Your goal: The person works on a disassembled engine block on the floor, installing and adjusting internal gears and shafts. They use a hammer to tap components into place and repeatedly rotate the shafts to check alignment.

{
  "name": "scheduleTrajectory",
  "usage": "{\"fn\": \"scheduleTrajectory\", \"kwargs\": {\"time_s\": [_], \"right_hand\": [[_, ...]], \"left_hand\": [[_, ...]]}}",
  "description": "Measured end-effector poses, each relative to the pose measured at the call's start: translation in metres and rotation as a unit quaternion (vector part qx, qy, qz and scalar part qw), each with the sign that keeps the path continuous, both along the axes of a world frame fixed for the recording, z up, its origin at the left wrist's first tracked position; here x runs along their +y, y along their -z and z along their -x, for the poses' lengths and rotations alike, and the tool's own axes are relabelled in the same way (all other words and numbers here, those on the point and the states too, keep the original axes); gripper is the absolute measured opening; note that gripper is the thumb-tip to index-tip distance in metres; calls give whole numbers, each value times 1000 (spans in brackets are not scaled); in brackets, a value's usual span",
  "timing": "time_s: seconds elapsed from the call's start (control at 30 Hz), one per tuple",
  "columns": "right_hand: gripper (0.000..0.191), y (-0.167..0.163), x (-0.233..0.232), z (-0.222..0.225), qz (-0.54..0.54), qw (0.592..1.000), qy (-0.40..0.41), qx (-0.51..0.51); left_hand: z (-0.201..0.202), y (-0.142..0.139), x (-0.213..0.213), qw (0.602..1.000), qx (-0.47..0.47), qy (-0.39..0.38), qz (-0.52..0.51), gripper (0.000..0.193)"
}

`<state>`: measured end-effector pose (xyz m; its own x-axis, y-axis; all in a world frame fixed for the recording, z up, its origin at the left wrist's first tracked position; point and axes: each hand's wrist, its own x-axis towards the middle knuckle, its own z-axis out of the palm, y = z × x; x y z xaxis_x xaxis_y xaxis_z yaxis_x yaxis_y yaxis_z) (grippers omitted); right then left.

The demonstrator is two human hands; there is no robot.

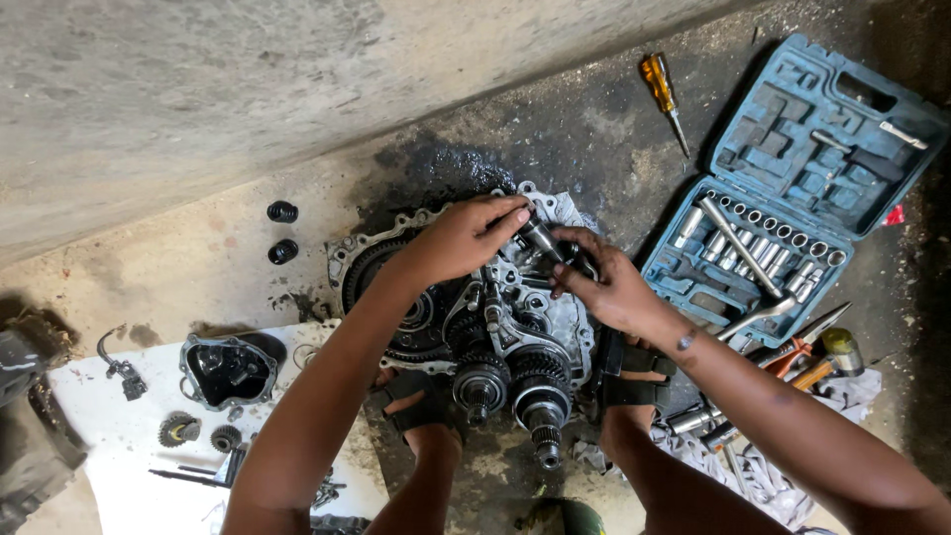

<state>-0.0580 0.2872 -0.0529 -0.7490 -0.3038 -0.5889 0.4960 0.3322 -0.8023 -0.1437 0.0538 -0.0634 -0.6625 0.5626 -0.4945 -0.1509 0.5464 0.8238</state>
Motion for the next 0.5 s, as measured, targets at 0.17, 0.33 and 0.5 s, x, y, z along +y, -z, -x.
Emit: {"fn": "scheduleTrajectory", "kwargs": {"time_s": [0.17, 0.33, 0.5], "right_hand": [[53, 3, -12, -8, 23, 999, 31, 10], [52, 8, -13, -8, -39, 993, -22, 107], [54, 4, -17, -5, -109, 977, -91, 162]], "left_hand": [[0, 5, -5, 996, 70, 0, -61, 43], [2, 1, -2, 998, 44, 0, -36, 41], [6, -8, -5, 995, 89, 5, -36, 37]]}}
